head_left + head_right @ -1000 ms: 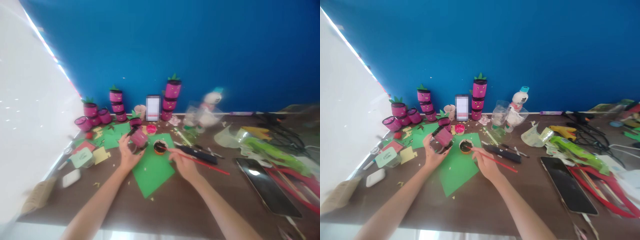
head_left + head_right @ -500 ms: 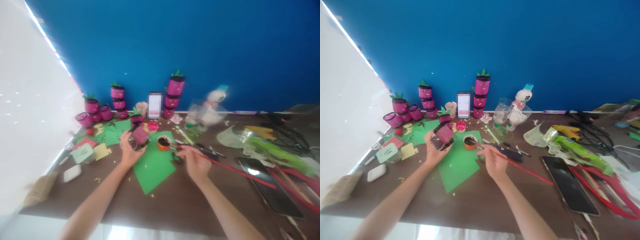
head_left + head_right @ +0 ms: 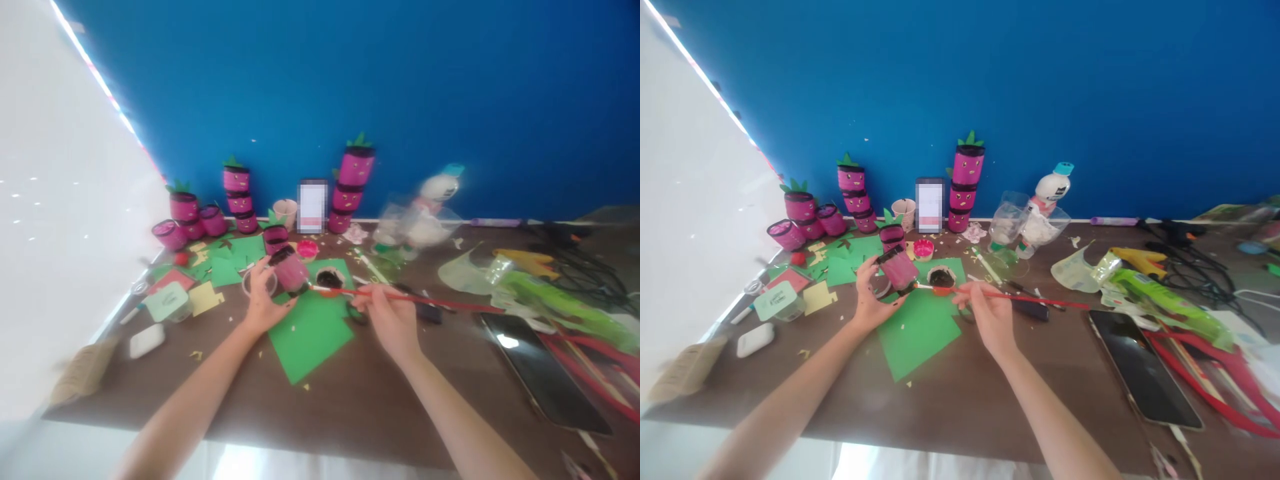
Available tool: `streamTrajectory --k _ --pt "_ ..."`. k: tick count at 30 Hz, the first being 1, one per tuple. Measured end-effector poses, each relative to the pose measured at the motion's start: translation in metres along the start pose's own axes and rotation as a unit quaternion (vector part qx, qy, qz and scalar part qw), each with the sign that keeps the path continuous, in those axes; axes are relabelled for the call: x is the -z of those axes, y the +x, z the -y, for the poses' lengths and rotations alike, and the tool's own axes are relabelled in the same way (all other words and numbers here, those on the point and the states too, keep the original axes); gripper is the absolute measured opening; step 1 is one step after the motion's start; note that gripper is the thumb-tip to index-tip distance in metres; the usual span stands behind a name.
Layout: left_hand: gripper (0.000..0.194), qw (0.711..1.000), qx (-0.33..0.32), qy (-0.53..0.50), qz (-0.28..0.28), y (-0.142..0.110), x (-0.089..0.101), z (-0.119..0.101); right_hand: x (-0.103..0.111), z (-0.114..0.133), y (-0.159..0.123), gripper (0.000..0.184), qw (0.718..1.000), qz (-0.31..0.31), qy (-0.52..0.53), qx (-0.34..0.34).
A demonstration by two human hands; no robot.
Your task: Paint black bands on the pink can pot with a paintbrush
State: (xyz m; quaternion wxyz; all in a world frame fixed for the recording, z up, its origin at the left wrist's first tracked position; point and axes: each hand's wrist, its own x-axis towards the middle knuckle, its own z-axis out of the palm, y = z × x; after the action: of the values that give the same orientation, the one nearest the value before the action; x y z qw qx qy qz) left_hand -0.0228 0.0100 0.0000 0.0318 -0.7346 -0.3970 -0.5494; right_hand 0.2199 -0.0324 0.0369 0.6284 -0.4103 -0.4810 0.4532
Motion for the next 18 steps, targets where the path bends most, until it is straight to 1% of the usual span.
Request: streamTrajectory --k 4,9,14,16,18 --pt "0.082 1.0 0.001 -0.007 0.007 -0.0004 0.0003 -0.0001 0.0044 -0.0055 0.0002 0.022 1.0 0.005 -0.026 0.011" --pt "0.081 1.0 0.001 -0.007 0.01 0.0011 0.0006 -0.0023 0.0049 -0.006 0.0017 0.024 0.999 0.016 -0.048 0.01" --pt "0.08 1.0 -0.011 -0.005 0.006 0.0032 0.0025 -0.0051 0.0049 -0.0073 0.0029 0.025 0.997 -0.003 -0.073 0.008" --pt "0.08 1.0 -0.005 -0.004 0.005 0.0026 0.0027 -0.0047 0.0051 -0.0057 0.0044 0.026 0.997 -0.016 -0.081 0.01" --pt "0.08 1.0 0.004 -0.002 0.007 0.0016 0.0022 -0.0036 0.0047 -0.0024 0.006 0.026 0.997 -0.028 -0.065 0.02"
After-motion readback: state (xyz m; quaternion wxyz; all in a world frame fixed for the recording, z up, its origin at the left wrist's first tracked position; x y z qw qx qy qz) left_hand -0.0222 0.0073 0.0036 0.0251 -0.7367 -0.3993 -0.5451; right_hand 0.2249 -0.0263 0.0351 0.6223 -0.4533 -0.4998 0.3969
